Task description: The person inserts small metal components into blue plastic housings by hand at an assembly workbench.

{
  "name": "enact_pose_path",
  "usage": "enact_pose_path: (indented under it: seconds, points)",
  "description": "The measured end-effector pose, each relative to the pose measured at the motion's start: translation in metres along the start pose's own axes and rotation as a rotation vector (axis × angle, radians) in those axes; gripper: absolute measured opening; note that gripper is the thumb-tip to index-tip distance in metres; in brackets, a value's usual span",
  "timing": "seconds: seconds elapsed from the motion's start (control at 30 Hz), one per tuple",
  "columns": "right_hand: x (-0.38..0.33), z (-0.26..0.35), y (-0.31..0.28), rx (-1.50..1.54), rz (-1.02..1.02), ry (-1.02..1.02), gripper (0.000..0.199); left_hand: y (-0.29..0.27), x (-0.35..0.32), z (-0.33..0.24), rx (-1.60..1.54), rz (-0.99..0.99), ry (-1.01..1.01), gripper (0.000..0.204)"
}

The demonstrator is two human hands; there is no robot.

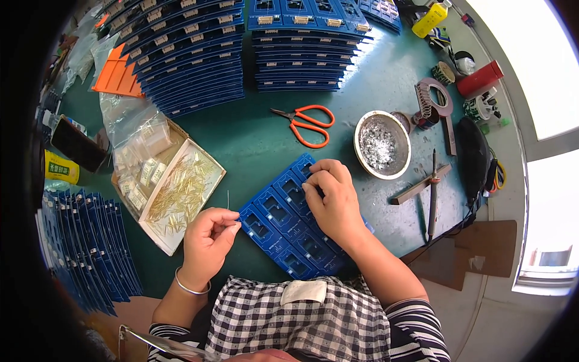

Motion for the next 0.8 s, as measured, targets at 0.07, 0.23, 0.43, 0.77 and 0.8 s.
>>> enact_pose_path:
  seconds: [0.07,0.23,0.43,0.77,0.8]
  points:
    - [0.0018,-0.0032,-0.0023,0.033,0.033,0.036,0.009,0.0005,0.0001,0.0020,0.006,-0.003,0.001,0.017]
    - [0.0025,-0.0001,-0.0003,-0.026,0.043,-0.049,0.009,0.0002,0.0007,0.0041,0.016,0.023,-0.030,0.017]
    - [0.0027,-0.0027,0.0012,-0.018,0.019,-0.056,0.009,0.0019,0.0016,0.0015,-0.002,0.017,-0.014,0.018]
    - [0.0022,-0.0003,0.0035,-0.085,-0.005,-0.127,0.011,0.0007,0.0000,0.0008,-0.012,0.043,-0.040,0.019]
    - [0.0021,0.0003,0.0041,-0.085,-0.005,-0.128,0.011,0.0009,0.0000,0.0006,-0.020,0.044,-0.048,0.019]
Point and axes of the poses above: each hand's wrist, its own x-axis towards the middle knuckle, its own y-axis out of the palm, z = x × y, the point moved 1 cm from there along x, towards the middle knuckle, and after that the axes turned 5 degrees about x, right-handed, at the moved point
